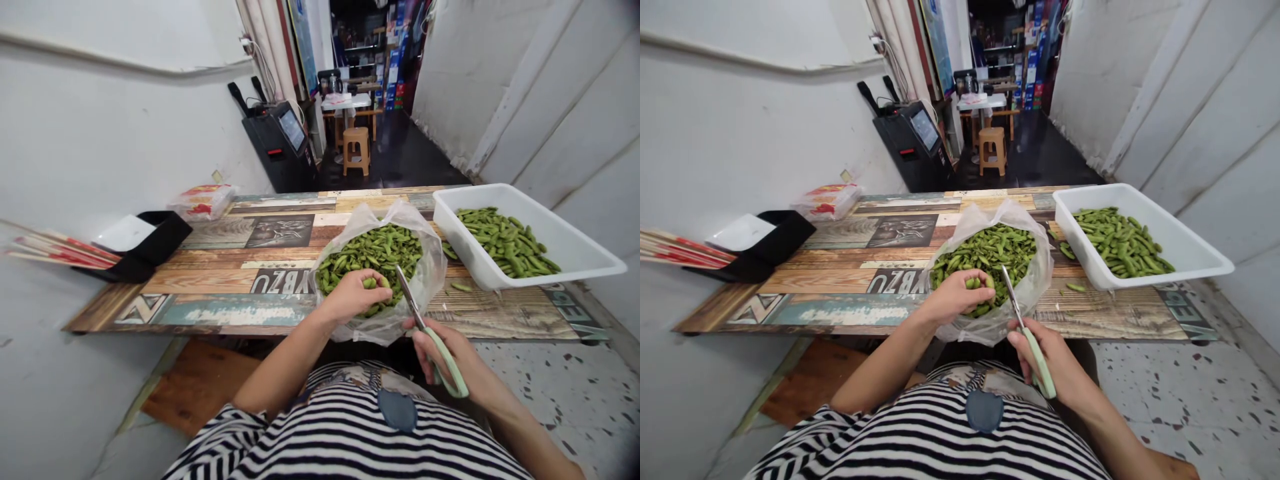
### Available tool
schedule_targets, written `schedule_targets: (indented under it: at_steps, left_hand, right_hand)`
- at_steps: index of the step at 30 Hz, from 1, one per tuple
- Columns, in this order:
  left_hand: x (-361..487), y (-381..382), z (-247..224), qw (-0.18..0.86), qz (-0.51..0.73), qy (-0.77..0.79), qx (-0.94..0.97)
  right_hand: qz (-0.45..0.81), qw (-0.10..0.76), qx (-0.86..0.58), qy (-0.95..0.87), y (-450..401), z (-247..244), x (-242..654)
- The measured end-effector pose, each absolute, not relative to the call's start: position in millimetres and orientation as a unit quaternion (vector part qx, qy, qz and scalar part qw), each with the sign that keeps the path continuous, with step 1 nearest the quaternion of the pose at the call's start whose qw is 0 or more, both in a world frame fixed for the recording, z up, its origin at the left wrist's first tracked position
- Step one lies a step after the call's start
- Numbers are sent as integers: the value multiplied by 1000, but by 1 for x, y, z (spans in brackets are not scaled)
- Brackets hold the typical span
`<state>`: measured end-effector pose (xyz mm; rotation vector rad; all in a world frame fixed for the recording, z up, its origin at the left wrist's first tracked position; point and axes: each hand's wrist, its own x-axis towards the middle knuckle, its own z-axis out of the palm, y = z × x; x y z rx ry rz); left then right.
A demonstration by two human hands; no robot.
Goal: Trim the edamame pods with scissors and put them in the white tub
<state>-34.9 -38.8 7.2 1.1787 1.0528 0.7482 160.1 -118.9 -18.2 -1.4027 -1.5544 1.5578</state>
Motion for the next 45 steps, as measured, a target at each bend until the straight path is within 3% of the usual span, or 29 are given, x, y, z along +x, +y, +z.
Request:
schedule_targets:
  at_steps: [3, 6, 12, 19, 23, 26, 30, 33, 40, 45]
  left_hand:
    - [-30, -40, 3, 680, 399, 438, 433]
    - [-23, -43, -2, 640, 452, 463, 414]
    - [-17, -50, -5, 521, 453, 496, 527]
    - [-27, -47, -5, 570, 389, 487, 535]
    - [-30, -31, 1, 348, 412, 527, 657]
    - [-22, -20, 5, 187, 338, 535, 751]
    - [-6, -13, 6, 113, 211, 543, 805]
    - [3, -10, 4, 109, 168, 557, 806]
    - [-6, -8, -4, 114, 205, 554, 799]
    - [-31, -14, 1, 269, 304, 526, 747]
  right_hand:
    - [604, 275, -482, -572, -121, -11, 158]
    - [603, 257, -482, -581, -123, -8, 155]
    - [585, 260, -511, -574, -121, -15, 148]
    - [612, 318, -520, -504, -119, -31, 150]
    - [602, 348, -509, -508, -121, -33, 160]
    - [594, 343, -508, -521, -122, -30, 164]
    - [590, 334, -515, -525, -123, -28, 164]
    - [588, 341, -520, -517, -124, -29, 165]
    - [584, 338, -525, -518, -124, -27, 165]
    - [595, 299, -514, -541, -122, -23, 164]
